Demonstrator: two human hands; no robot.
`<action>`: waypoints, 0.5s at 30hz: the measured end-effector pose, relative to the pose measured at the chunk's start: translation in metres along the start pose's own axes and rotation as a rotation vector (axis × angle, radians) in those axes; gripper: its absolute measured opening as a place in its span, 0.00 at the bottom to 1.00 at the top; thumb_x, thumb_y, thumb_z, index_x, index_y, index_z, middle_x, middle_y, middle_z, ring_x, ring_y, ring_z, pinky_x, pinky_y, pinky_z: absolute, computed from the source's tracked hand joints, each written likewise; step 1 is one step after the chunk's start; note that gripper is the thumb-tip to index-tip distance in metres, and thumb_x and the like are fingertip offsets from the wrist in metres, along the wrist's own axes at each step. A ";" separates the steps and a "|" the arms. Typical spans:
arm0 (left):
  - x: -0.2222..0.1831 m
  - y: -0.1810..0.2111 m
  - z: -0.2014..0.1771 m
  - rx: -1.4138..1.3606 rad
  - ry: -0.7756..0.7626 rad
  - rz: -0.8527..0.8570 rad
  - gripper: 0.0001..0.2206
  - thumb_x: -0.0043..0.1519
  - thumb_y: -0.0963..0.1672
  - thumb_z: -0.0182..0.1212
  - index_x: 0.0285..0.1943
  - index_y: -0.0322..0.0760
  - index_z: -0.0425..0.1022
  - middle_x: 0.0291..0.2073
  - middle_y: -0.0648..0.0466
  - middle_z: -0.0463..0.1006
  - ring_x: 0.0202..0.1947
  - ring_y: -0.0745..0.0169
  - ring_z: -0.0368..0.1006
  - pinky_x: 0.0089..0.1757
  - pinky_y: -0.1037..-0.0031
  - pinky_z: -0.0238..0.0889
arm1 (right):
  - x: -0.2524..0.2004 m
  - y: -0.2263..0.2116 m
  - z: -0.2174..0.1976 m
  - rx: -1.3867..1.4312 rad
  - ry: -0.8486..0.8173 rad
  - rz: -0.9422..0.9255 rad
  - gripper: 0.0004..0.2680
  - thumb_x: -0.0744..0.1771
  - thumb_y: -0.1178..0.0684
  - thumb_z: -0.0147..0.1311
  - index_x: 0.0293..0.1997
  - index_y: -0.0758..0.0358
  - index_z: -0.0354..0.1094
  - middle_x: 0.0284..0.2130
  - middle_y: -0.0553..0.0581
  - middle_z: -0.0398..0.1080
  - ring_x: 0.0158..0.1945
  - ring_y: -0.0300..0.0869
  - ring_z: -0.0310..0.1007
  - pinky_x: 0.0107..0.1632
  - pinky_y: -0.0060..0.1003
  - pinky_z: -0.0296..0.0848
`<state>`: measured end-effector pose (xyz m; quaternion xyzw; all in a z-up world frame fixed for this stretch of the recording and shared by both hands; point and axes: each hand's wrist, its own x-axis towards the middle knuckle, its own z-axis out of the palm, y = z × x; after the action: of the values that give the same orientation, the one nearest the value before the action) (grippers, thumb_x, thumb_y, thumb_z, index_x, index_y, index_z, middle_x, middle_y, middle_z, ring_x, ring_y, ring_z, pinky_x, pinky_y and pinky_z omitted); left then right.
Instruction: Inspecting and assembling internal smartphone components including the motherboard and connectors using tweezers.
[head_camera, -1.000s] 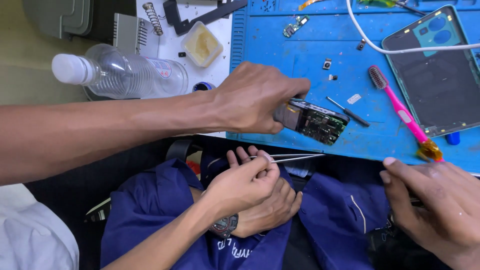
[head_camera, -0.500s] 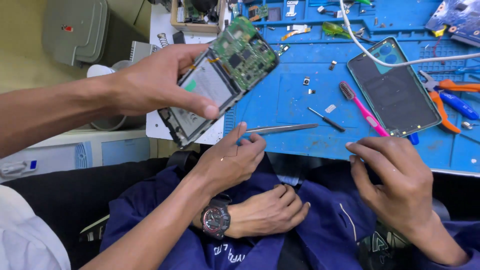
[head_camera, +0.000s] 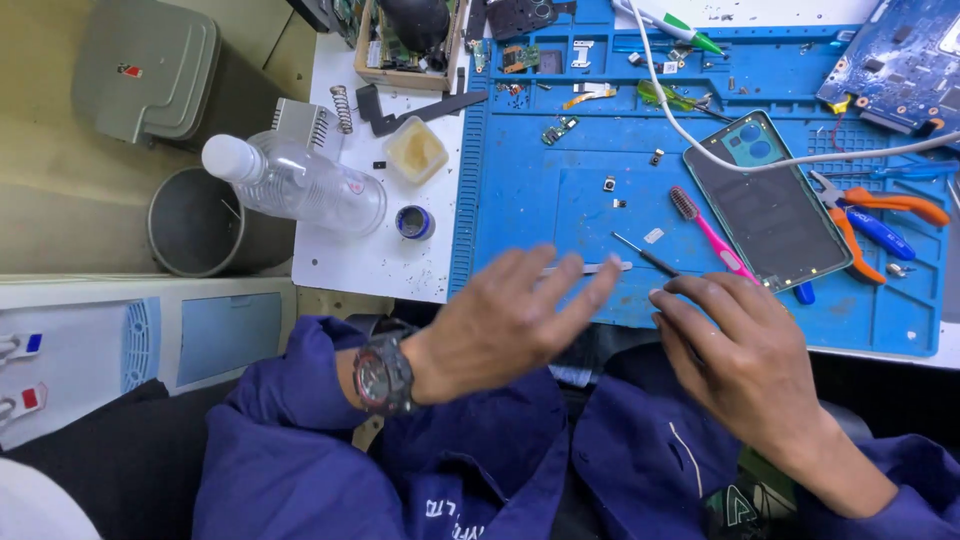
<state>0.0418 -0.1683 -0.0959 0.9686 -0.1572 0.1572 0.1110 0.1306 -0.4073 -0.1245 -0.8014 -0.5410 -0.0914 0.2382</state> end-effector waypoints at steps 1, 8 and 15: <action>-0.002 -0.012 0.004 0.222 0.078 0.084 0.18 0.70 0.37 0.50 0.69 0.34 0.70 0.46 0.48 0.76 0.38 0.49 0.71 0.36 0.63 0.67 | 0.003 -0.001 0.002 -0.024 -0.019 -0.026 0.06 0.69 0.59 0.57 0.49 0.66 0.70 0.46 0.61 0.74 0.46 0.55 0.73 0.50 0.48 0.73; 0.029 -0.076 0.052 0.373 0.017 -0.078 0.24 0.69 0.48 0.66 0.71 0.35 0.68 0.41 0.52 0.75 0.38 0.53 0.70 0.38 0.64 0.67 | 0.024 -0.007 0.031 -0.181 -0.150 -0.153 0.09 0.67 0.57 0.55 0.52 0.62 0.71 0.49 0.60 0.73 0.51 0.56 0.73 0.46 0.47 0.72; 0.035 -0.087 0.075 0.239 0.021 -0.029 0.19 0.65 0.38 0.55 0.66 0.33 0.71 0.47 0.50 0.76 0.41 0.53 0.70 0.37 0.66 0.68 | 0.044 -0.003 0.059 -0.286 -0.220 -0.188 0.10 0.70 0.62 0.46 0.56 0.65 0.69 0.50 0.62 0.71 0.50 0.54 0.71 0.44 0.44 0.70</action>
<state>0.1231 -0.1174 -0.1672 0.9754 -0.1223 0.1831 -0.0013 0.1387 -0.3418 -0.1576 -0.7782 -0.6178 -0.1008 0.0519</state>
